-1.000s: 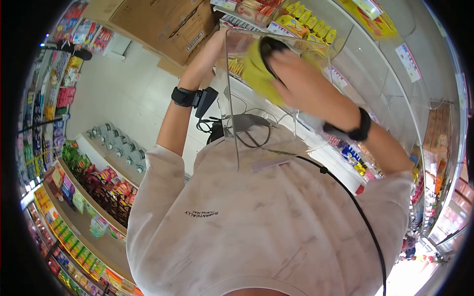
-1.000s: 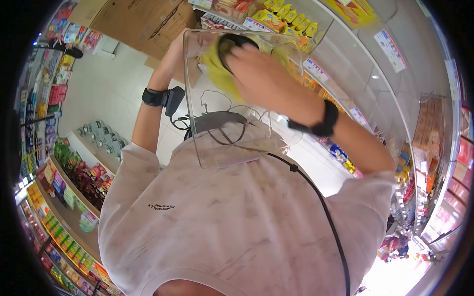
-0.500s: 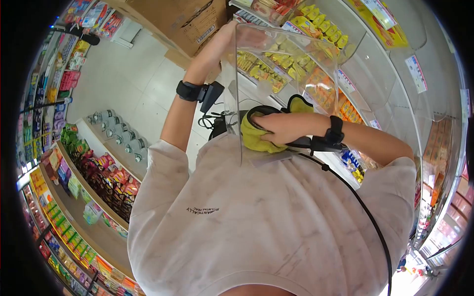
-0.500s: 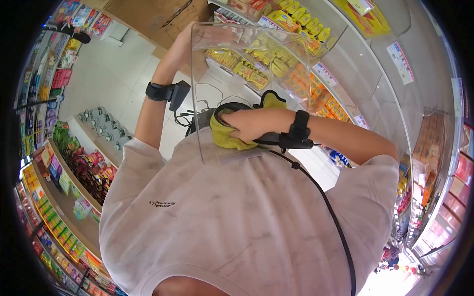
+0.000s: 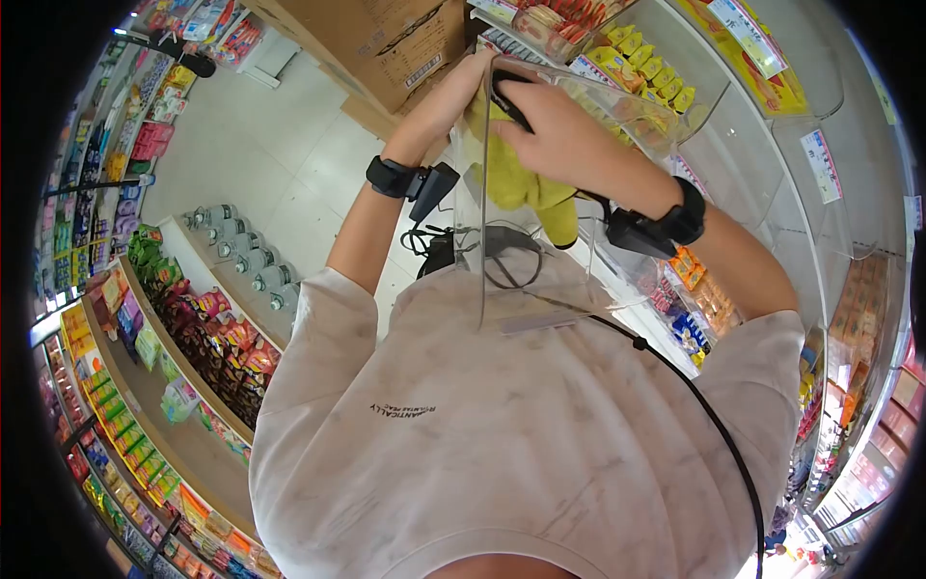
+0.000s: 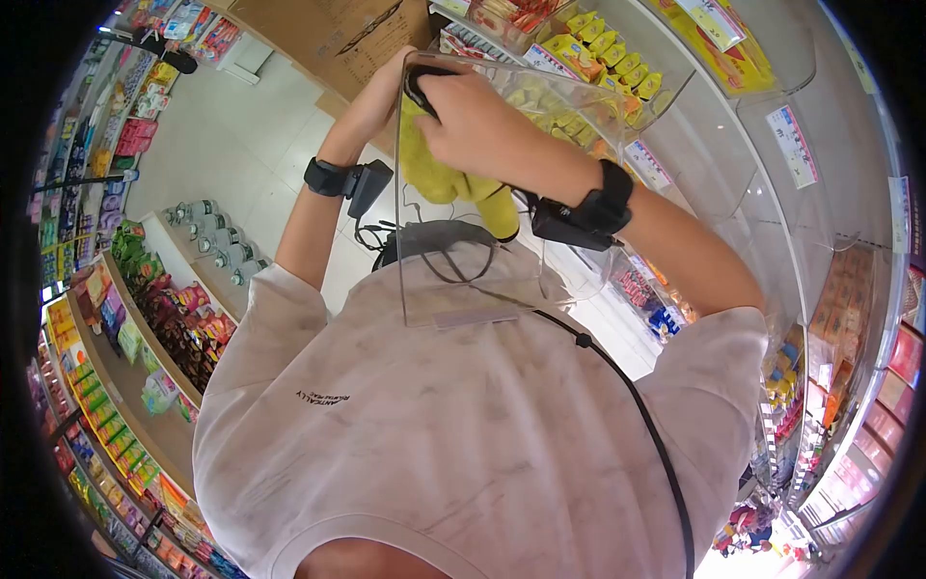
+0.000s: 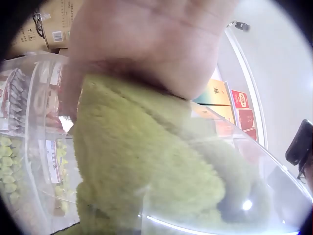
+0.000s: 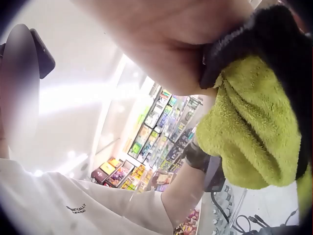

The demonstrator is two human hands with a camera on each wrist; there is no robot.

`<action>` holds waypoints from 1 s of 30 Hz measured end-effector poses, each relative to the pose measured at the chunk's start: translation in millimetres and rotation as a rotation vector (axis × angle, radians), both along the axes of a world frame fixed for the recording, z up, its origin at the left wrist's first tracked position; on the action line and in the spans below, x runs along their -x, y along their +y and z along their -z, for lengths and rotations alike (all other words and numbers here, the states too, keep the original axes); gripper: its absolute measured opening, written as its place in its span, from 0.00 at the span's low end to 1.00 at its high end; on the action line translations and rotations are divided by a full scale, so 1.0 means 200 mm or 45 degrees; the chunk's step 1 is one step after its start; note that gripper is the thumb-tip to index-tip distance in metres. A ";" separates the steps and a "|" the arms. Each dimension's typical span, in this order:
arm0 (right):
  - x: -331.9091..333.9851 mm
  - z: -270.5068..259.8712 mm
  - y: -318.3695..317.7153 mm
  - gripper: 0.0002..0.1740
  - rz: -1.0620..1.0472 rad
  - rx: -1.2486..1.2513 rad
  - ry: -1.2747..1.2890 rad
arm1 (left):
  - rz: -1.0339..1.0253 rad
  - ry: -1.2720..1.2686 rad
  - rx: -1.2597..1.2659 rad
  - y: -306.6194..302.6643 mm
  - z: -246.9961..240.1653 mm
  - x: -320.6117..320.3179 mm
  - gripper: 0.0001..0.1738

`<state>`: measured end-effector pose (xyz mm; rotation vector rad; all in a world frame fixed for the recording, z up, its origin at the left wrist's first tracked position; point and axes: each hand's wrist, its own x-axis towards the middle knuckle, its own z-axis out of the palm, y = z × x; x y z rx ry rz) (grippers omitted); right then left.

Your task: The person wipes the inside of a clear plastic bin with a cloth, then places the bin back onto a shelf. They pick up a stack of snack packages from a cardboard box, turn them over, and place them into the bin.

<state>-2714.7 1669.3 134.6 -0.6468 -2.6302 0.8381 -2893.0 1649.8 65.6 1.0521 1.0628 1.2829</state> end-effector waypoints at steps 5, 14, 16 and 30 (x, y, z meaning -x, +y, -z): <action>-0.09 -0.20 0.00 0.17 0.068 0.093 -0.017 | -0.099 0.019 0.063 -0.04 -0.06 -0.04 0.23; -0.21 -0.07 0.12 0.12 -0.157 -0.398 -0.136 | -0.056 0.023 0.194 0.10 0.33 0.12 0.29; -0.28 -0.07 0.15 0.13 -0.195 -0.466 -0.273 | -0.021 0.107 0.162 0.05 0.22 0.06 0.31; -0.70 0.17 -0.20 0.13 -0.335 0.390 -1.072 | 0.295 -0.295 0.028 0.05 0.16 0.05 0.39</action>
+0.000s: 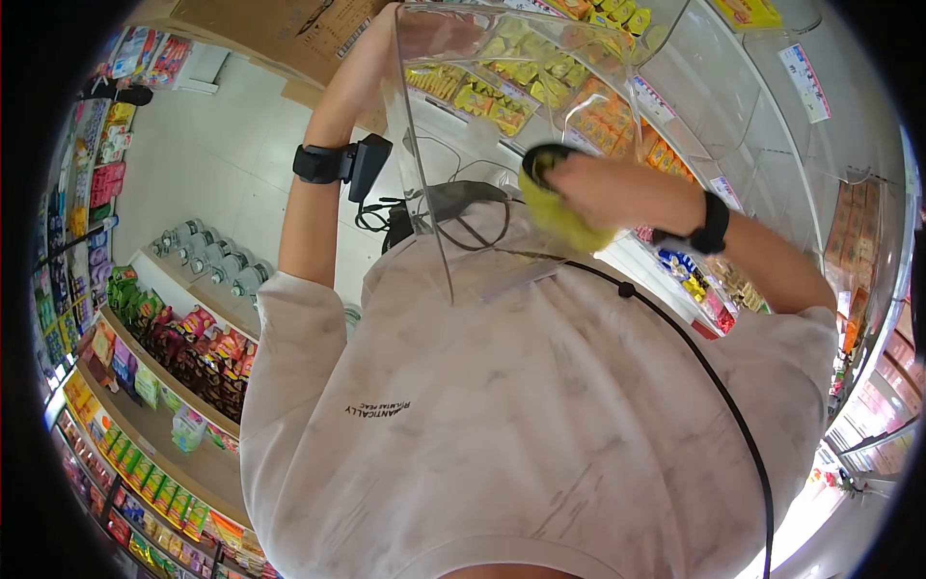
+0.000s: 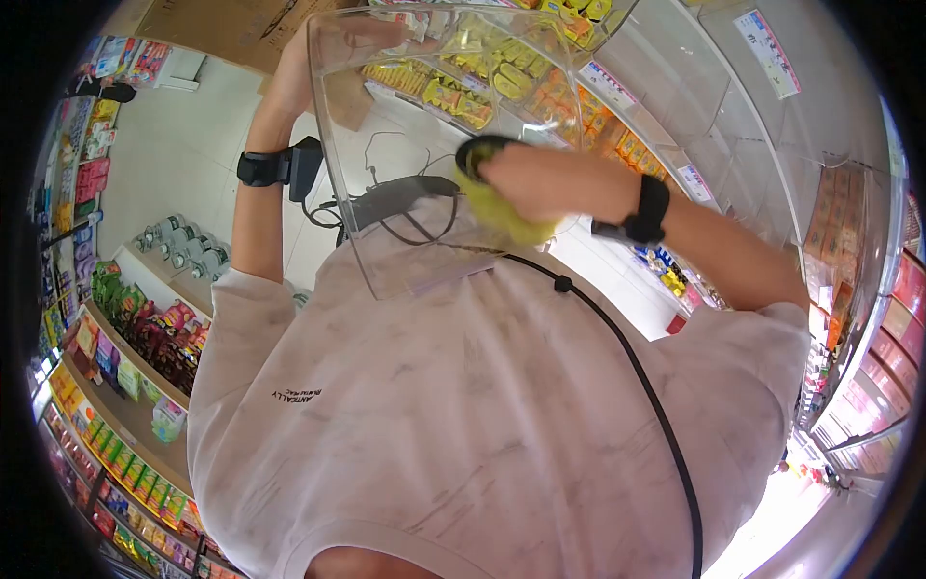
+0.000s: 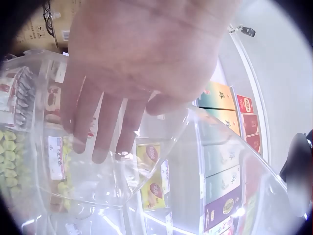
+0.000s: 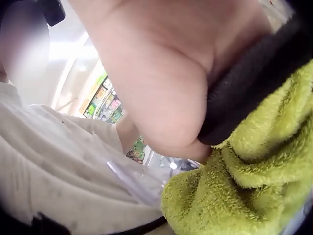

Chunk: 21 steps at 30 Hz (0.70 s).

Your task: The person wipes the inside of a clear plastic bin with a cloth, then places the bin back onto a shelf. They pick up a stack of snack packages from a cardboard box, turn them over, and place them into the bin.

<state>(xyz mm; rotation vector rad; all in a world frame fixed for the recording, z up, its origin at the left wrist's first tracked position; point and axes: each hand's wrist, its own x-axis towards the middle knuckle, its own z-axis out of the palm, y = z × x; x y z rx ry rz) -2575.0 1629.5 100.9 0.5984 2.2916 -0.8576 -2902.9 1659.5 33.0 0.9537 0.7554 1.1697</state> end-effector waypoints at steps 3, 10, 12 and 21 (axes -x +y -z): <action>-0.04 0.04 -0.12 0.12 -0.042 0.059 0.112 | -0.273 0.261 0.175 0.02 0.15 0.07 0.34; 0.20 0.04 -0.25 0.10 -0.063 0.216 0.165 | -0.175 0.316 -0.066 0.08 0.13 0.04 0.32; 0.27 0.07 -0.28 0.10 -0.154 0.220 0.217 | -0.002 0.201 -0.032 0.04 -0.03 -0.02 0.34; 0.56 0.07 -0.26 0.16 -0.047 0.490 0.475 | 0.060 0.139 -0.013 0.07 -0.01 0.03 0.38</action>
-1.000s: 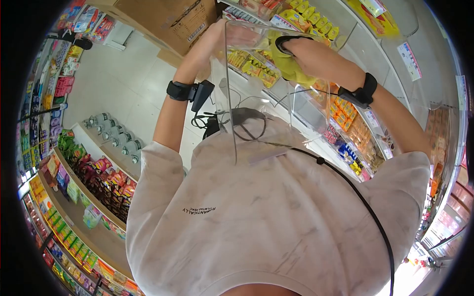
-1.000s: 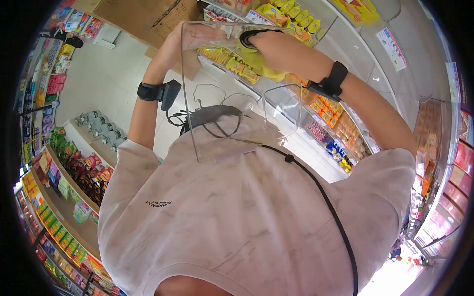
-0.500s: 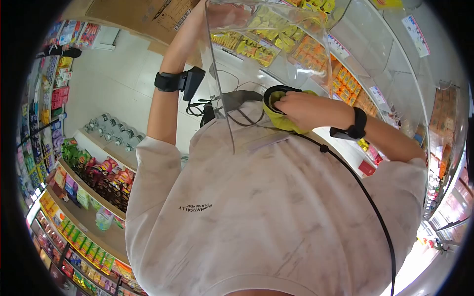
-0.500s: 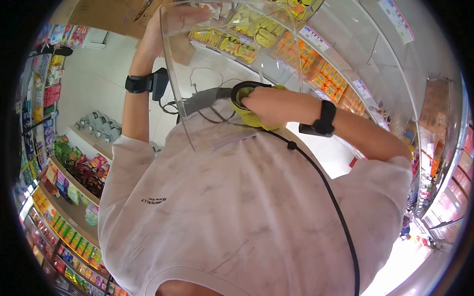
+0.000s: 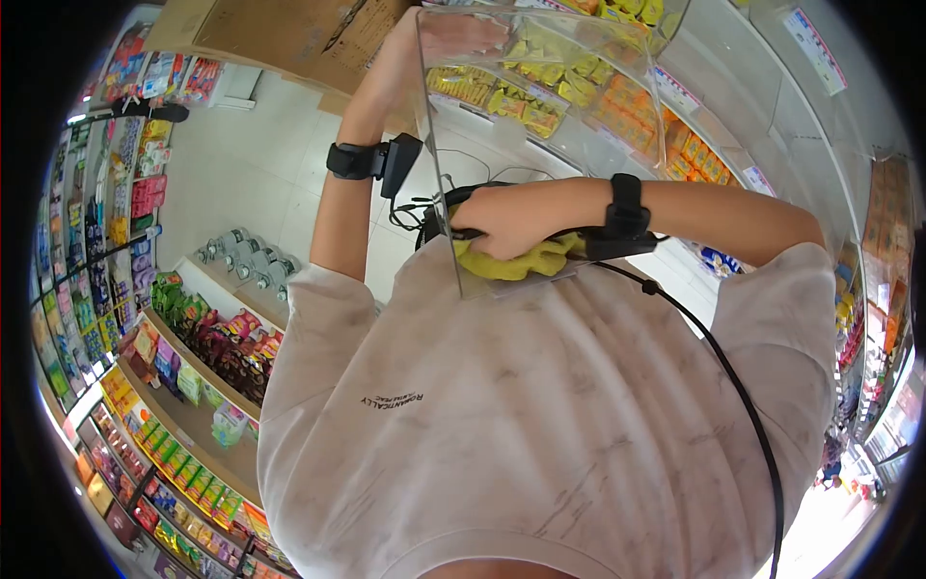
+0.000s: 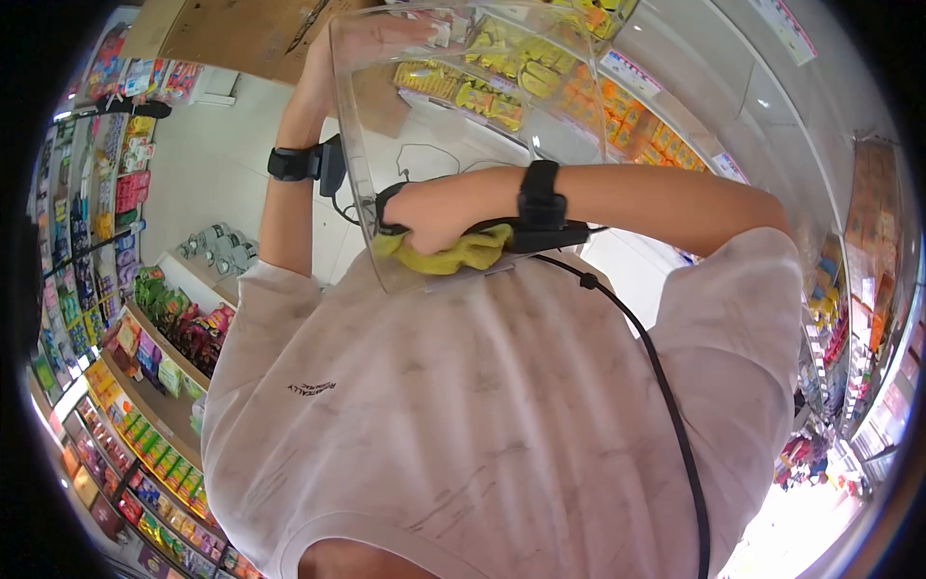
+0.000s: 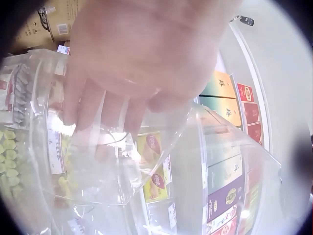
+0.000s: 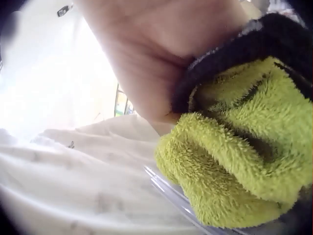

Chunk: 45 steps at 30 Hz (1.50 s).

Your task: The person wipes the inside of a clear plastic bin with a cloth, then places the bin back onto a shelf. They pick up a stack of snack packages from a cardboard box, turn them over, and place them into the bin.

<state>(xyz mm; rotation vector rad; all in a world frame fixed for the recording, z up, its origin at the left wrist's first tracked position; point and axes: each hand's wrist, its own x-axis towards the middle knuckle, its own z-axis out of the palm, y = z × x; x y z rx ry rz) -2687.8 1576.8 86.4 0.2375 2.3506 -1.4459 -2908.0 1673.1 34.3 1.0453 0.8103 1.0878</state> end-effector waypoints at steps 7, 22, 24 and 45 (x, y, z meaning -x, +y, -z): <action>0.10 -0.16 0.41 0.17 0.772 -0.224 0.110 | -0.092 0.113 -0.038 0.01 -0.03 -0.03 0.39; -0.05 0.04 0.03 0.19 0.027 -0.075 -0.011 | -0.193 0.239 -0.070 -0.09 -0.20 -0.07 0.32; -0.02 -0.04 0.03 0.20 0.014 -0.050 -0.104 | -0.101 0.093 -0.083 -0.05 -0.16 -0.02 0.29; -0.17 -0.05 0.33 0.14 -0.010 -0.530 -0.078 | -0.285 0.483 -0.105 -0.11 -0.24 -0.10 0.36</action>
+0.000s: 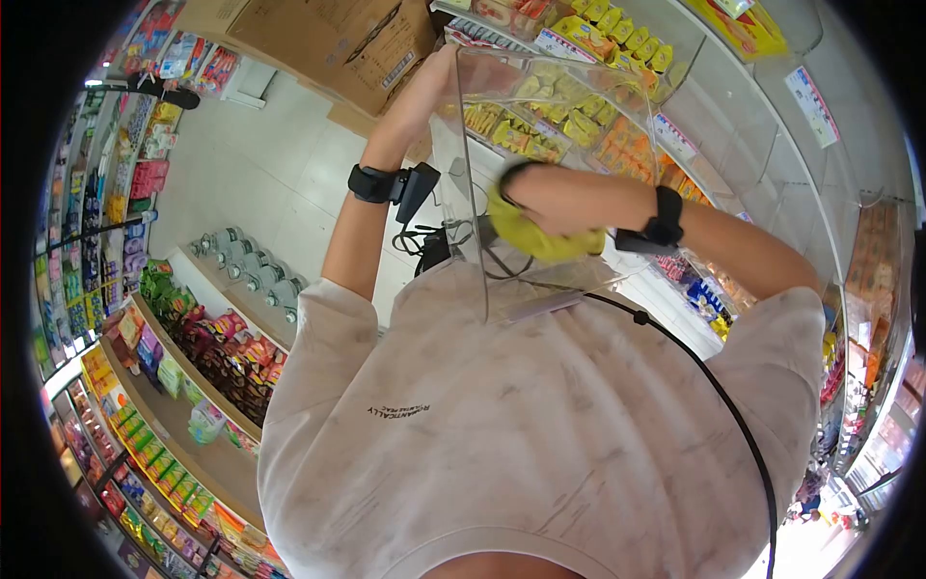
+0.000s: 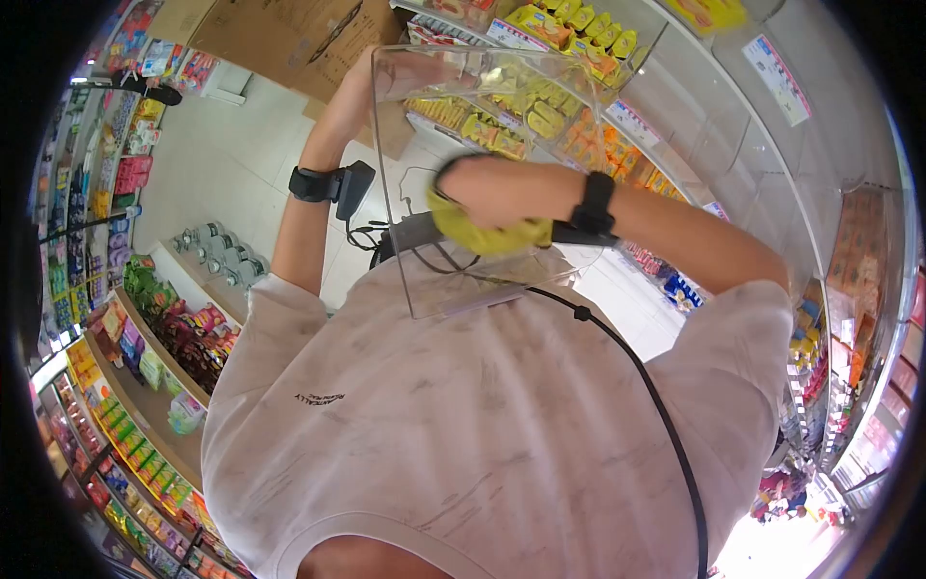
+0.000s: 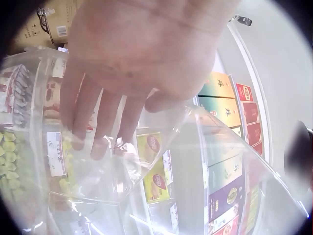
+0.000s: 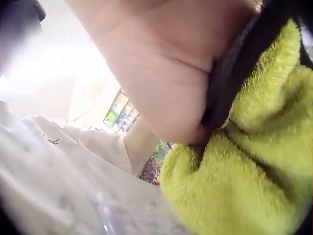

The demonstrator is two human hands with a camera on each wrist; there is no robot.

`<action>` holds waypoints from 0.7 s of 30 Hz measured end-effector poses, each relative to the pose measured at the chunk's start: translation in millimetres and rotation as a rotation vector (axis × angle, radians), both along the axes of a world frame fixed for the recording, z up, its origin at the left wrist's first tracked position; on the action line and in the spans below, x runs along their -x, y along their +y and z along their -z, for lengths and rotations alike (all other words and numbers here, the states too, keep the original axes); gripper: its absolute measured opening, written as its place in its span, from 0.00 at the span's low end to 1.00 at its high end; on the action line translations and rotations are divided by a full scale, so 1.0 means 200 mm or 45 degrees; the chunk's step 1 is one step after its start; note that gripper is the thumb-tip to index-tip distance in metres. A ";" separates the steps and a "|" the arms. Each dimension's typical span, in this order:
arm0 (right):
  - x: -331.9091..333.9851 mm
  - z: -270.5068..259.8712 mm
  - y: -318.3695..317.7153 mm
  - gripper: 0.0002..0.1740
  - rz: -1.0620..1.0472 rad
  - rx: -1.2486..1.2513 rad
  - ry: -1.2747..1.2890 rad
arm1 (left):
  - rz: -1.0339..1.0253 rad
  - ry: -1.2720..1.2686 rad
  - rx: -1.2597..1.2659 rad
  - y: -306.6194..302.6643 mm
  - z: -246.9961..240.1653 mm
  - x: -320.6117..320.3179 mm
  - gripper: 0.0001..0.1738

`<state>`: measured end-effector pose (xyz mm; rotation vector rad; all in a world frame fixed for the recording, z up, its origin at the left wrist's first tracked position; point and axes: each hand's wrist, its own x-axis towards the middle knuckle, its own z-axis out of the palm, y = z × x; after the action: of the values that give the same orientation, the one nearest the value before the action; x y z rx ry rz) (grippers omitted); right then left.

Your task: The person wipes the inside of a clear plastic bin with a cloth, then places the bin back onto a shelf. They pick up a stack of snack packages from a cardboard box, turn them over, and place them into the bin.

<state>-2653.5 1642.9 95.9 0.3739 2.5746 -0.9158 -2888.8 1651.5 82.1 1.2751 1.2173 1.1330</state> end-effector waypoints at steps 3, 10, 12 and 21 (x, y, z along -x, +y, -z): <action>0.18 -0.14 0.03 0.10 -0.031 -0.441 0.745 | 0.253 -0.146 0.016 0.00 -0.08 -0.03 0.39; 0.03 0.06 0.29 0.14 -0.096 -0.895 0.412 | 0.273 -0.200 -0.026 0.00 -0.05 -0.01 0.39; -0.08 0.08 0.34 0.12 -0.109 -0.840 0.260 | 0.118 -0.164 0.055 -0.01 -0.03 0.00 0.37; -0.36 0.11 -0.04 0.09 -0.275 -0.252 -0.149 | -0.243 -0.148 0.052 0.00 0.12 0.04 0.29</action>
<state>-2581.9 1635.1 73.2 0.1909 2.5425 -0.5498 -2896.3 1651.2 57.3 1.0645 1.2884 1.2946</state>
